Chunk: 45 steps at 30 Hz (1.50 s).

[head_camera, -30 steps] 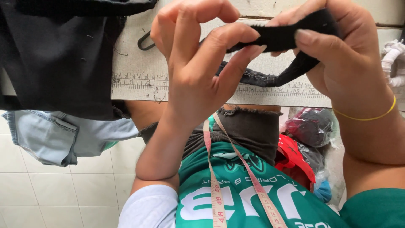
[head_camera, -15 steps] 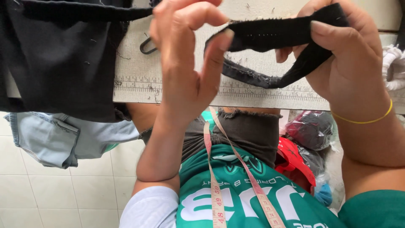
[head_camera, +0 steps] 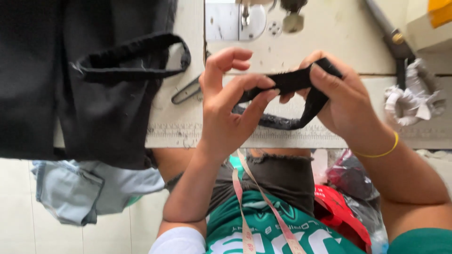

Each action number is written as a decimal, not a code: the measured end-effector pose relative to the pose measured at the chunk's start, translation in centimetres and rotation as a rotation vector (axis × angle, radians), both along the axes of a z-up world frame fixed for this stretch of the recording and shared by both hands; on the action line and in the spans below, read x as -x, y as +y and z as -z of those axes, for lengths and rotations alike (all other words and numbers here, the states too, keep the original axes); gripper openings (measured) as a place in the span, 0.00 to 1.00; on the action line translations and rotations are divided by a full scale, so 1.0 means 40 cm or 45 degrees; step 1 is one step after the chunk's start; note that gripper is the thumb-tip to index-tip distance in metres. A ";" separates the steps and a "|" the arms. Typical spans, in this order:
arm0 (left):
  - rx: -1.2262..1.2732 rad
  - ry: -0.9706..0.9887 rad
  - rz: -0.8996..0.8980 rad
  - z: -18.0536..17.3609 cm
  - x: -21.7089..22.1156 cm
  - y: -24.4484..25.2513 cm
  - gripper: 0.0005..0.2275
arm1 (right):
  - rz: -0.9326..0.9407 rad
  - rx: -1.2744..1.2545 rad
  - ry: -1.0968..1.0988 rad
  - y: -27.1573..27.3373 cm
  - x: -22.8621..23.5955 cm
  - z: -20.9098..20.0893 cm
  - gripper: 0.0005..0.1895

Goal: Using thread snips to meticulously remove loose threads and debris from a black fabric strap at a sewing workstation.

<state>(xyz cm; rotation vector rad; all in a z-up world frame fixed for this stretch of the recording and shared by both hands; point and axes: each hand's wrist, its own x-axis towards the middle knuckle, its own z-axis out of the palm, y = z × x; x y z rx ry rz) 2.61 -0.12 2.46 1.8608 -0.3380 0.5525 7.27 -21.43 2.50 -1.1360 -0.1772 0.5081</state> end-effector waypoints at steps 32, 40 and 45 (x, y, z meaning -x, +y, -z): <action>-0.640 -0.116 0.498 -0.047 -0.167 0.106 0.18 | 0.073 -0.109 0.065 -0.010 -0.040 0.015 0.12; -0.192 0.190 0.851 -0.041 -0.170 0.115 0.02 | -0.127 0.337 0.044 -0.053 -0.092 0.025 0.11; -0.340 0.431 0.785 0.010 -0.172 0.090 0.03 | -0.457 1.310 -0.716 0.016 -0.133 -0.093 0.14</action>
